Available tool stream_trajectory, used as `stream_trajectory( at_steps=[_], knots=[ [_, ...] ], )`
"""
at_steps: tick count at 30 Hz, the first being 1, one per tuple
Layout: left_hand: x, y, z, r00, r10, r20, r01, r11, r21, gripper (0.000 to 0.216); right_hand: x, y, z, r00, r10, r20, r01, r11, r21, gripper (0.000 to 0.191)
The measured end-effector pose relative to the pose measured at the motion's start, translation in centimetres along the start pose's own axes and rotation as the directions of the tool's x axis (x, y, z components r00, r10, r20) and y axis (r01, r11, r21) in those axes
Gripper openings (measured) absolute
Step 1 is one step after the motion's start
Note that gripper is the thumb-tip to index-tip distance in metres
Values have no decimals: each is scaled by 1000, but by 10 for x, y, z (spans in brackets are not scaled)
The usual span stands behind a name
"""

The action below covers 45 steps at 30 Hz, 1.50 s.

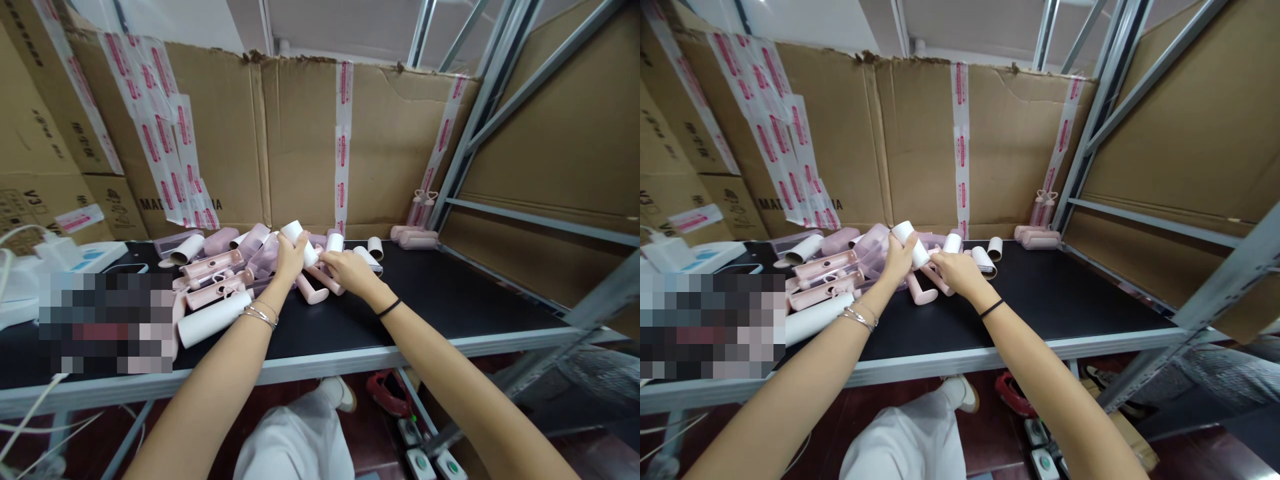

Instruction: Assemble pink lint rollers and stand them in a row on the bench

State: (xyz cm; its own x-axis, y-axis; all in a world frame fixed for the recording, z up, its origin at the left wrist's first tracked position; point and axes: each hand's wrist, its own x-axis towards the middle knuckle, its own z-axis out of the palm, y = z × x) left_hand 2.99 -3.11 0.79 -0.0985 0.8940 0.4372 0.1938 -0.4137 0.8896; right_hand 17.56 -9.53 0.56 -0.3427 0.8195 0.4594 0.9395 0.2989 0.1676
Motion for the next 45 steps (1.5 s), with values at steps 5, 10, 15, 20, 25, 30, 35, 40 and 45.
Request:
stream_trajectory(
  at_steps=[5,10,15,20,25,30,35,40,45],
  knots=[
    [-2,3,-1,1000,-7,0,7,1000,25,34,0,2,2,1000,-28,0,28,999,-16,33],
    [-4,4,0,1000,10,9,-10,999,30,34,1,1,-1,998,-46,31,47,998,-49,36],
    [-3,3,0,1000,0,-7,0,999,34,36,0,0,-4,996,-72,55,76,993,-89,35],
    [9,2,-2,985,-79,-152,67,994,-83,39,0,-5,-2,992,-108,60,114,989,-99,37],
    [11,3,-2,971,-94,-220,65,989,-135,58,1,-11,-7,998,-51,46,55,994,-90,45],
    [9,2,2,984,-122,-127,134,987,90,72,1,-6,-8,997,6,81,1,997,-81,36],
    [6,11,-9,996,-31,78,4,946,323,43,1,-3,-5,997,27,70,-22,997,-79,36],
    [-3,30,-39,845,-54,532,-312,758,572,15,2,-3,-1,997,28,75,-21,995,-99,34],
    [-8,33,-46,733,-258,629,-296,712,637,27,3,-1,3,996,55,75,-48,995,-89,35]
  ],
)
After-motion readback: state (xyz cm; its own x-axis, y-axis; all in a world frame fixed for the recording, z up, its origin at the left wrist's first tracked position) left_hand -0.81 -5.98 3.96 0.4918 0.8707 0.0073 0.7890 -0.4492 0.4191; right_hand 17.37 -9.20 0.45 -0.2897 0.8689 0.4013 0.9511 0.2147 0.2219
